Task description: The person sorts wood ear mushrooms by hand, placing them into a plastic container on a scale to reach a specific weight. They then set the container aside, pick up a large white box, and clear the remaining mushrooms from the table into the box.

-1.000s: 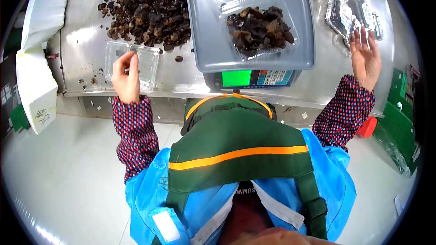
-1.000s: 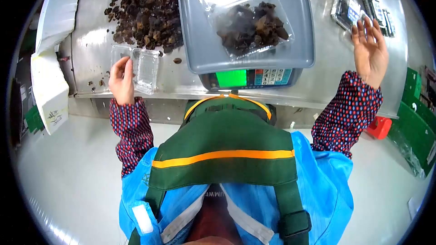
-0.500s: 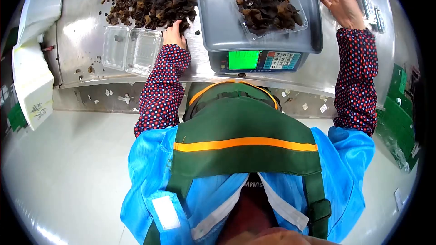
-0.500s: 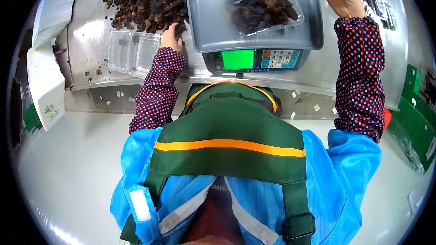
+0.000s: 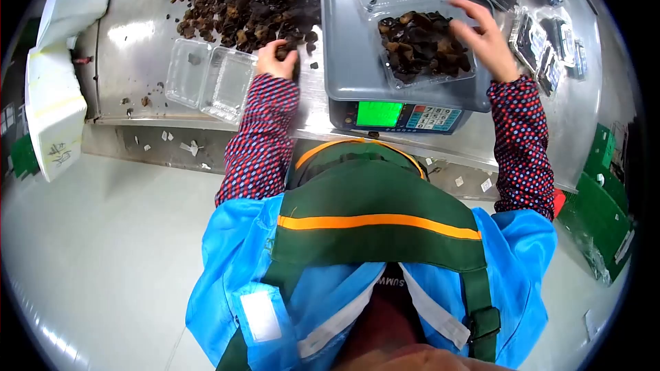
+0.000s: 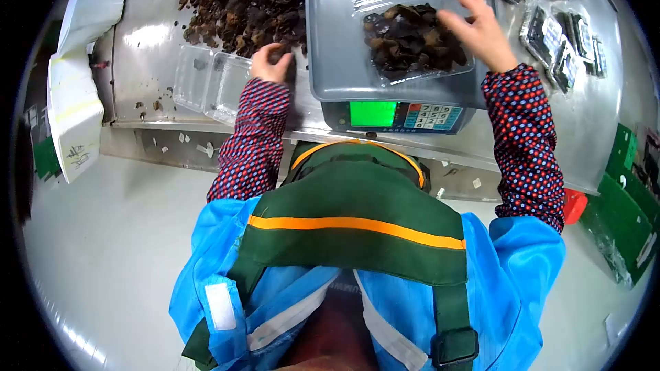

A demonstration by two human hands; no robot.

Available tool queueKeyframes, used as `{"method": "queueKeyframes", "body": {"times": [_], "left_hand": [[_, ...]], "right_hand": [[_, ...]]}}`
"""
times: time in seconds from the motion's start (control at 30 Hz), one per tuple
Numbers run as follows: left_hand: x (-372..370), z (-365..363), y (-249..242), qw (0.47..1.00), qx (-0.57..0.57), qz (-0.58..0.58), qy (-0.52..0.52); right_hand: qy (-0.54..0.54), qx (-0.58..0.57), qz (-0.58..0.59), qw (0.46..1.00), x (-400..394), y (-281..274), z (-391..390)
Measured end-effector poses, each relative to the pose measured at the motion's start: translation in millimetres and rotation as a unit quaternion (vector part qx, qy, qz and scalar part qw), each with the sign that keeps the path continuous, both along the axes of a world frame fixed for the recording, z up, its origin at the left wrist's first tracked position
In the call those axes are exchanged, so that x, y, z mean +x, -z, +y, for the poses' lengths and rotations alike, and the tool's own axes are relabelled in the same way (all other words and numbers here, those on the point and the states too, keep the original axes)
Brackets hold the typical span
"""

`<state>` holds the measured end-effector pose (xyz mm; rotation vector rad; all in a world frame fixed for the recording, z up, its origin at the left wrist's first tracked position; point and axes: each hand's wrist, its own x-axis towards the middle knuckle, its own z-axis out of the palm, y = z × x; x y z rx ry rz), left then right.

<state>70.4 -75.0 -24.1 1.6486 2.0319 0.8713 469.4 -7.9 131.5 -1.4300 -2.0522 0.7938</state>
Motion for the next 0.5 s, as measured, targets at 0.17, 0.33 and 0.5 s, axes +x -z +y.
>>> {"method": "queueKeyframes", "body": {"times": [0.17,0.33,0.5], "left_hand": [[61,9,-121,0.963,0.065,-0.258,0.044],[141,27,-174,0.931,0.156,-0.195,0.265],[165,32,-169,0.902,0.21,-0.071,0.371]], "right_hand": [[0.008,0.108,-0.12,0.987,-1,2,-16],[0.056,0.119,0.0,0.991,2,-22,3],[0.079,0.065,0.044,0.994,27,-16,8]]}}
